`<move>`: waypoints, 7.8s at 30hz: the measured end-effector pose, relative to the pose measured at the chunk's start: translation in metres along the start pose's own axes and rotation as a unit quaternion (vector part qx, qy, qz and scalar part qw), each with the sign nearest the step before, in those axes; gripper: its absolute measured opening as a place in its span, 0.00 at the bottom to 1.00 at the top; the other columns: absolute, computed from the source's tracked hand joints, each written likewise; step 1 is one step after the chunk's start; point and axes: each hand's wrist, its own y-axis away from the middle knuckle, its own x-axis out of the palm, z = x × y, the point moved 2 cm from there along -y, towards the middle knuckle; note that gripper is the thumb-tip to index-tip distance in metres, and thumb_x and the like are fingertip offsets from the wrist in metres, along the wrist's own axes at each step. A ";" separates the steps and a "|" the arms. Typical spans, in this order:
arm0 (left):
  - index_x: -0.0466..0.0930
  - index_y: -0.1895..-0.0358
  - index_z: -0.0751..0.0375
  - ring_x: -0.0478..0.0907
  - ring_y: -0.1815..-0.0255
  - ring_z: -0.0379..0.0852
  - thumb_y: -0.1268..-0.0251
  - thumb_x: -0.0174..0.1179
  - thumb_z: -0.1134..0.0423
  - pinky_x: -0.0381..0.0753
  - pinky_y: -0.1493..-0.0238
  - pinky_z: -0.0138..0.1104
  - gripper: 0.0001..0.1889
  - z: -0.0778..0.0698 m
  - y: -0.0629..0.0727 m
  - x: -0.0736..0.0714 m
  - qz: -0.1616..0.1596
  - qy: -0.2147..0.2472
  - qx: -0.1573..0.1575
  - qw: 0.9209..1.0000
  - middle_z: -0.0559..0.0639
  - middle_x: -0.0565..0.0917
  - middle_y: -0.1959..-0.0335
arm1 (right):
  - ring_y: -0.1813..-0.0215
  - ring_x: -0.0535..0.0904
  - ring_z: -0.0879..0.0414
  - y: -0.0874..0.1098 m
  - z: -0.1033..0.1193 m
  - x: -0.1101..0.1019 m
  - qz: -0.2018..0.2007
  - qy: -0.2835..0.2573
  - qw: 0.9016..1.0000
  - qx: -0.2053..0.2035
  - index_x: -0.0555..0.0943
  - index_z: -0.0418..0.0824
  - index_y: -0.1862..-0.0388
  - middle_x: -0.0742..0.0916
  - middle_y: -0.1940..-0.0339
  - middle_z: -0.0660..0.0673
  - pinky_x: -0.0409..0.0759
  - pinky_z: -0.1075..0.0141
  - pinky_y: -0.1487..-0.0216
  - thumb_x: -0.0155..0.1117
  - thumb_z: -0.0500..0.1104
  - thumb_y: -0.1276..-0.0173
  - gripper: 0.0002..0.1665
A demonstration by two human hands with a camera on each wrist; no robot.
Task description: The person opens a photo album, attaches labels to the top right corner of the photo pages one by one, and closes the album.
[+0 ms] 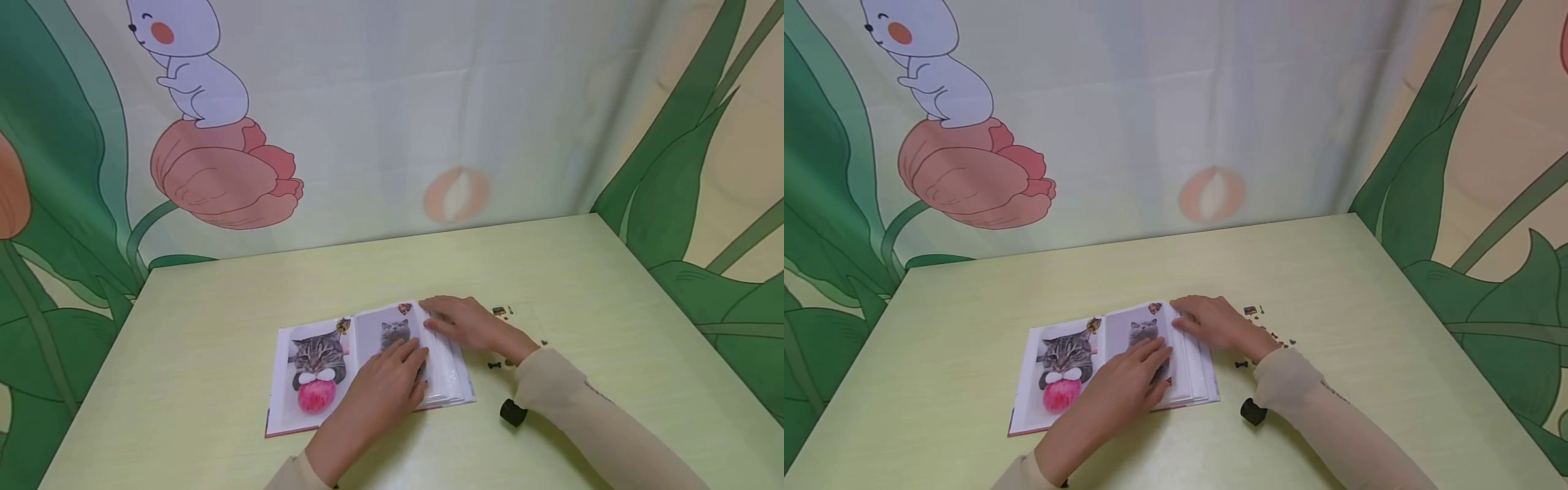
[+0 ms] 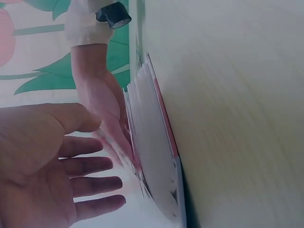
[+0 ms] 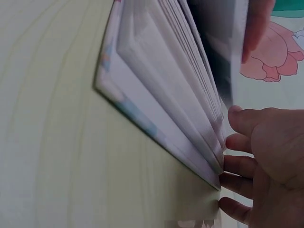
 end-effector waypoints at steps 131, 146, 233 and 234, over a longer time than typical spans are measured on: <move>0.75 0.31 0.71 0.75 0.31 0.62 0.31 0.67 0.61 0.80 0.40 0.55 0.29 0.018 0.003 -0.024 -0.101 0.017 -0.088 0.991 0.65 0.76 0.31 | 0.29 0.74 0.37 0.086 -0.036 -0.064 -0.092 0.026 0.992 0.080 0.78 0.33 0.31 0.81 0.32 0.35 0.73 0.41 0.32 0.66 0.38 0.25 0.26; 0.73 0.28 0.66 0.66 0.24 0.61 0.26 0.63 0.53 0.74 0.31 0.49 0.30 -0.026 -0.046 0.007 -0.021 -0.045 -0.044 0.998 0.62 0.72 0.26 | 0.42 0.82 0.38 0.089 -0.039 -0.044 -0.098 0.156 0.977 0.111 0.87 0.31 0.44 0.88 0.46 0.36 0.83 0.44 0.44 0.70 0.37 0.30 0.17; 0.76 0.32 0.64 0.64 0.23 0.55 0.24 0.61 0.52 0.66 0.25 0.42 0.25 -0.060 -0.112 0.055 0.154 -0.018 -0.083 0.984 0.55 0.72 0.30 | 0.65 0.77 0.54 0.076 -0.041 -0.033 -0.074 0.082 0.986 0.127 0.87 0.31 0.58 0.84 0.67 0.45 0.81 0.57 0.59 0.72 0.29 0.35 0.07; 0.76 0.33 0.64 0.64 0.24 0.55 0.24 0.62 0.52 0.67 0.25 0.42 0.25 -0.059 -0.112 0.055 0.153 -0.019 -0.082 0.985 0.55 0.73 0.31 | 0.65 0.77 0.54 0.076 -0.041 -0.033 -0.072 0.077 0.986 0.126 0.87 0.31 0.57 0.84 0.67 0.45 0.81 0.57 0.59 0.72 0.28 0.35 0.08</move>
